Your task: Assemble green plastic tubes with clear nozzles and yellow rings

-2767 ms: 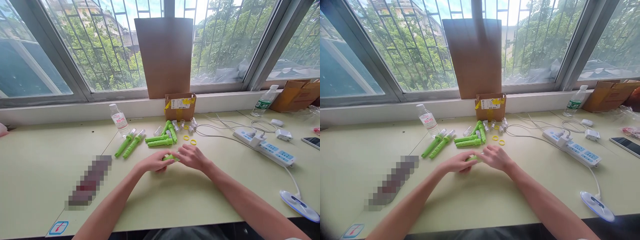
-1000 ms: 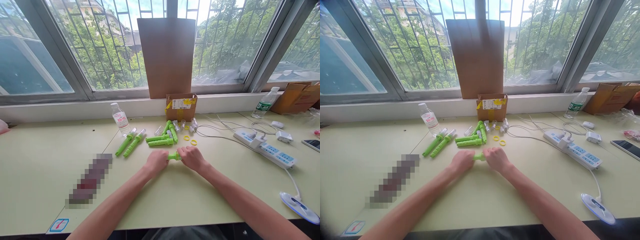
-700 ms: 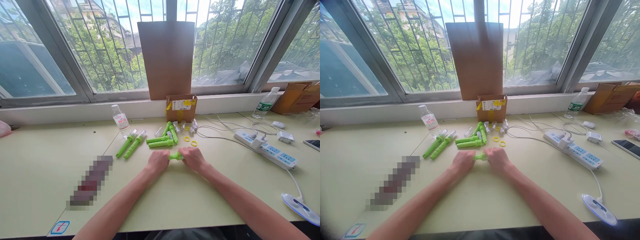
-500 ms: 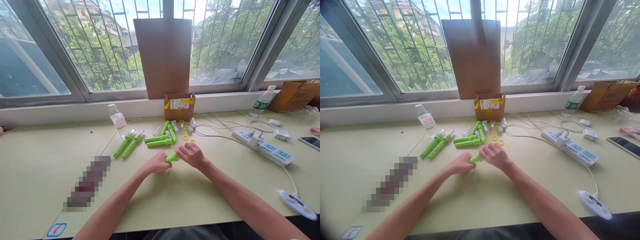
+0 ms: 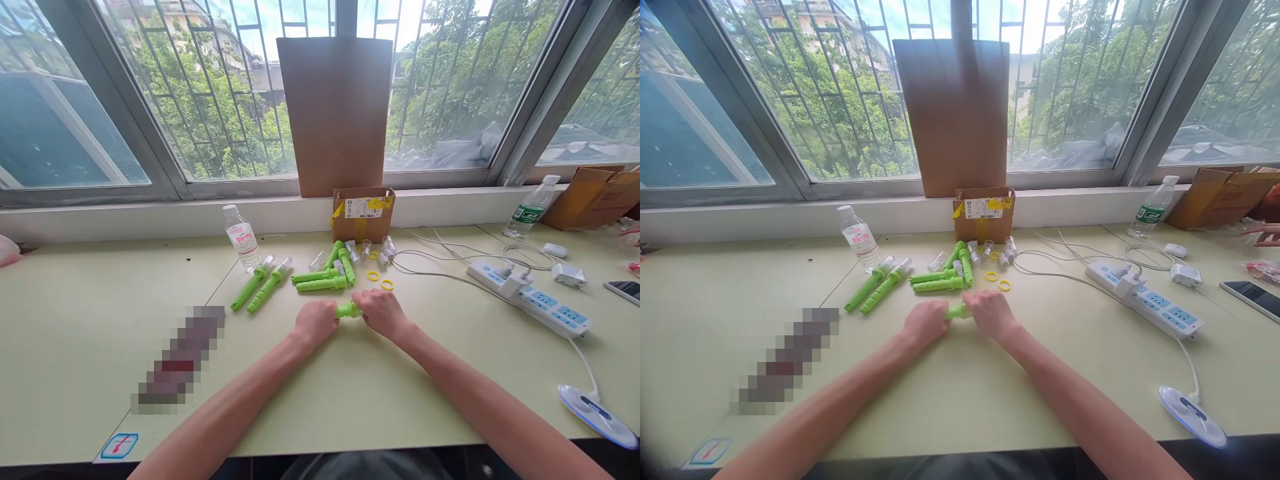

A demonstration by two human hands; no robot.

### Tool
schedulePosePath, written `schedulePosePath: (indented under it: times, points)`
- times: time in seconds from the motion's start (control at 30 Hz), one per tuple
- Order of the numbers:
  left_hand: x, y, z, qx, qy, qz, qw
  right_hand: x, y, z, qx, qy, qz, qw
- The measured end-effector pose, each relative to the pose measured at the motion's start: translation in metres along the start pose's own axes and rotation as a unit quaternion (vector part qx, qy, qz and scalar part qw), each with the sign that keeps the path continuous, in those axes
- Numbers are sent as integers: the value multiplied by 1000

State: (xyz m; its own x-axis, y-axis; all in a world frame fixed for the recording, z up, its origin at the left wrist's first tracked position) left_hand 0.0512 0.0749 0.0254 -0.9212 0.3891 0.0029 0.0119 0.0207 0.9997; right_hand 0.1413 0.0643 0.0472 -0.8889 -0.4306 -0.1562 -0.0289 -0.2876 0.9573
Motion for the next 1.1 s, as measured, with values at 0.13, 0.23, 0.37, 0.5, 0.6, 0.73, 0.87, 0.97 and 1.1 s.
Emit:
schedulePosePath:
  times: [0.13, 0.23, 0.37, 0.5, 0.6, 0.73, 0.87, 0.97, 1.1]
  points:
    - [-2, 1, 3, -15, -7, 8, 1000, -6, -5, 1, 33, -17, 18, 999]
    - [-4, 2, 3, -24, -11, 10, 1000, -8, -9, 1, 48, -19, 23, 998]
    - [-5, 5, 4, -38, -15, 12, 999, -10, -11, 0, 15, -22, 19, 999]
    - [-4, 12, 0, -50, -18, -8, 999, -7, 11, -5, -134, 16, -21, 991]
    - [-6, 6, -8, 4, -49, -161, 986, 3, 31, -15, -230, 76, -40, 969]
    - [-8, -9, -15, 85, -52, -235, 967, 10, 40, -21, -254, 108, -40, 960]
    - [-1, -1, -9, 16, -3, -119, 993, 5, 25, -12, -188, 65, -60, 978]
    - [-3, -1, -5, 11, 4, -75, 997, 2, 17, -8, -147, 48, -59, 986]
    - [-2, -1, -4, 10, 8, -52, 999, 0, 12, -5, -91, 32, -51, 994]
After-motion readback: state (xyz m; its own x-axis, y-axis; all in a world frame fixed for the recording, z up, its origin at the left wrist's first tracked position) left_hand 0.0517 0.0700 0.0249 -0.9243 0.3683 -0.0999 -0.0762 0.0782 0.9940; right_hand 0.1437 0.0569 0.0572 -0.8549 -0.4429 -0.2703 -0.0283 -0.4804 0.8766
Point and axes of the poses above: each hand's wrist, its own z-axis towards the middle knuckle, its own y-axis out of the back of the hand, x = y × z, the point moved 10 cm from there along z, towards the middle knuckle, and after that the axes turned 1 degree about -y, right-handed, at the moved point
